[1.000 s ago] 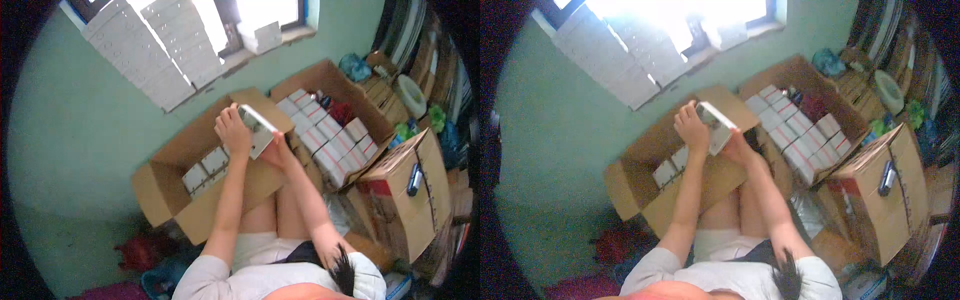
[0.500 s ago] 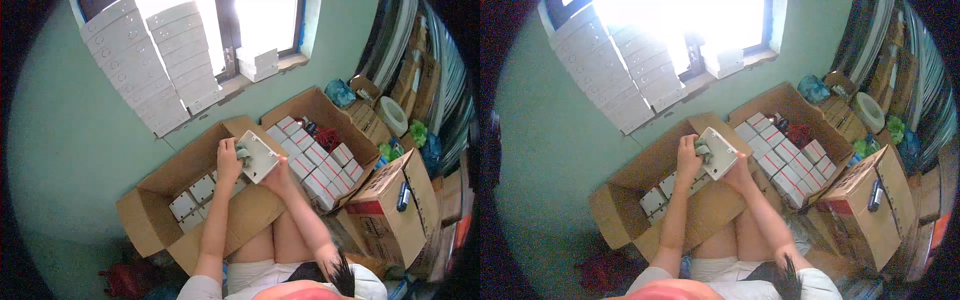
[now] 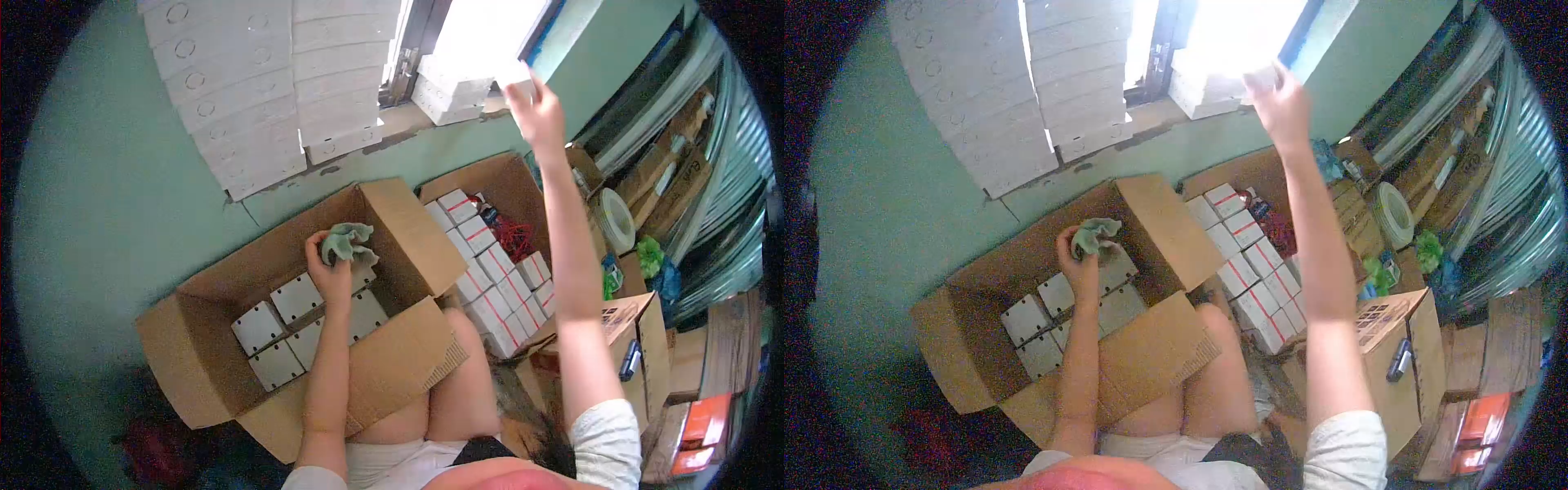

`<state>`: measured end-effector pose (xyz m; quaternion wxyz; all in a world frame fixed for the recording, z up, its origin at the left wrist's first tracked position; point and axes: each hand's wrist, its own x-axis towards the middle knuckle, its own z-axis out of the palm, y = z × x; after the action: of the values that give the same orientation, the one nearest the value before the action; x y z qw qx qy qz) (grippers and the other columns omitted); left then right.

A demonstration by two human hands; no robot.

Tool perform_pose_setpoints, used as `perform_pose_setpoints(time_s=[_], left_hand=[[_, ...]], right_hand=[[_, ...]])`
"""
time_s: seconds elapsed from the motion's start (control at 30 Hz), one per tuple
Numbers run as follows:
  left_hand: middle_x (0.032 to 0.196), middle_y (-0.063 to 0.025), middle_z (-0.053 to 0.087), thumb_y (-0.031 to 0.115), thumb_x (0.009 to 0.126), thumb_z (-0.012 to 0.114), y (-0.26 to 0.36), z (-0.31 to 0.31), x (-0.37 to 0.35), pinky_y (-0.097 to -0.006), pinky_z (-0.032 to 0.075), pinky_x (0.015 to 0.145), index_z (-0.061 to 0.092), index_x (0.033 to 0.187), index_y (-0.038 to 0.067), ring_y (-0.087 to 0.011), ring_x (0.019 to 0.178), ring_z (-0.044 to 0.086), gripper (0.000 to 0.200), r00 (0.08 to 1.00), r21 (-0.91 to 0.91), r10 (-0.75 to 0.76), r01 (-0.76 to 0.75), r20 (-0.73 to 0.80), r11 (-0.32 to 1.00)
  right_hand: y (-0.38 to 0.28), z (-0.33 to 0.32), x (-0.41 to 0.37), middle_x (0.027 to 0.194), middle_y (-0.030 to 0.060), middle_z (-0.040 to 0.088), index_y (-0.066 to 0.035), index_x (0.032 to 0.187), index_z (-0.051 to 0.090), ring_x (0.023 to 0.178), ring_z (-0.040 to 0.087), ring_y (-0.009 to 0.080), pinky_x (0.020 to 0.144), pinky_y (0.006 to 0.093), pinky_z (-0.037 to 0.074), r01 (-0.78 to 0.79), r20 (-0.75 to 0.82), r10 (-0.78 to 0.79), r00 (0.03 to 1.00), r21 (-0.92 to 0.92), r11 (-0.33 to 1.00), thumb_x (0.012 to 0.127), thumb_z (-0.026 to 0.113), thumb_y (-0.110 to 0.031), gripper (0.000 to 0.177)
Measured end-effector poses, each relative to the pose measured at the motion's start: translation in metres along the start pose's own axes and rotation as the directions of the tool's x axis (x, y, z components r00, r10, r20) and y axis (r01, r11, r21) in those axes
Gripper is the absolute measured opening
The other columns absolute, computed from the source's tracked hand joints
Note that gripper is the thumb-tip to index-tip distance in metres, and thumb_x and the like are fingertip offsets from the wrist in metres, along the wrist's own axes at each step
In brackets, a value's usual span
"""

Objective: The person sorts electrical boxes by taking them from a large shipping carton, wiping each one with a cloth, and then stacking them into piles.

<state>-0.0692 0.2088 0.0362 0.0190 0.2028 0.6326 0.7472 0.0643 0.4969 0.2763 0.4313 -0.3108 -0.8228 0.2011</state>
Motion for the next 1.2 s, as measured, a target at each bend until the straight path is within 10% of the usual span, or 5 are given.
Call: perform_pose_setpoints(time_s=[0.2,0.87,1.0,1.1,1.2], left_hand=[[0.104,-0.0021,0.057,0.002,0.084,0.066,0.001,0.001,0.004,-0.0284,0.045,0.085,0.053,0.107,0.008,-0.0152,0.098,0.055,0.028,0.982,-0.052,-0.175,0.179,0.066,0.983],[0.104,-0.0039,0.059,0.000,0.082,0.066,-0.003,-0.002,0.010,-0.0304,0.045,0.088,0.055,0.108,0.007,-0.0169,0.097,0.058,0.029,0.924,-0.008,-0.309,0.319,0.223,0.948],[0.107,-0.0081,0.060,0.004,0.081,0.070,0.008,-0.001,0.004,-0.0351,0.045,0.091,0.054,0.112,0.005,-0.0218,0.102,0.058,0.035,0.948,-0.051,-0.256,0.269,0.190,0.962],[0.108,-0.0110,0.060,0.002,0.077,0.071,-0.003,-0.002,0.000,-0.0386,0.045,0.093,0.054,0.113,0.005,-0.0278,0.106,0.057,0.040,0.993,0.192,-0.035,0.012,0.117,0.981],[0.112,-0.0137,0.060,0.001,0.070,0.070,-0.027,0.004,-0.013,-0.0401,0.045,0.096,0.055,0.116,0.005,-0.0311,0.110,0.056,0.048,0.975,0.232,0.084,-0.132,0.205,0.964]], right_hand=[[-0.040,0.070,0.087,0.114,0.0079,0.069,-0.024,0.121,0.064,0.111,0.062,0.0292,0.092,0.0506,0.045,-0.105,0.027,0.167,0.986,-0.677,0.729,0.078,0.063,-0.062,0.058],[0.014,0.139,0.095,0.112,0.0133,0.068,-0.020,0.122,0.063,0.125,0.046,0.0378,0.096,0.0571,0.042,0.122,0.080,-0.110,0.991,-0.882,0.456,0.080,0.061,-0.067,0.063],[0.004,0.124,0.022,0.110,0.0139,0.068,-0.007,0.120,0.062,0.097,0.061,0.0337,0.088,0.0472,0.047,0.511,-0.038,-0.707,0.707,-0.663,0.547,0.088,0.064,-0.047,0.051],[-0.031,0.121,-0.098,0.111,0.0168,0.067,-0.002,0.119,0.063,0.096,0.063,0.0189,0.081,0.0300,0.049,0.198,0.394,-0.185,0.900,0.009,0.980,0.093,0.062,-0.034,0.042],[-0.031,0.139,-0.202,0.114,0.0169,0.066,0.001,0.127,0.057,0.099,0.062,0.0177,0.085,0.0310,0.048,-0.317,0.695,0.091,0.713,0.204,0.926,0.092,0.064,-0.036,0.051]])
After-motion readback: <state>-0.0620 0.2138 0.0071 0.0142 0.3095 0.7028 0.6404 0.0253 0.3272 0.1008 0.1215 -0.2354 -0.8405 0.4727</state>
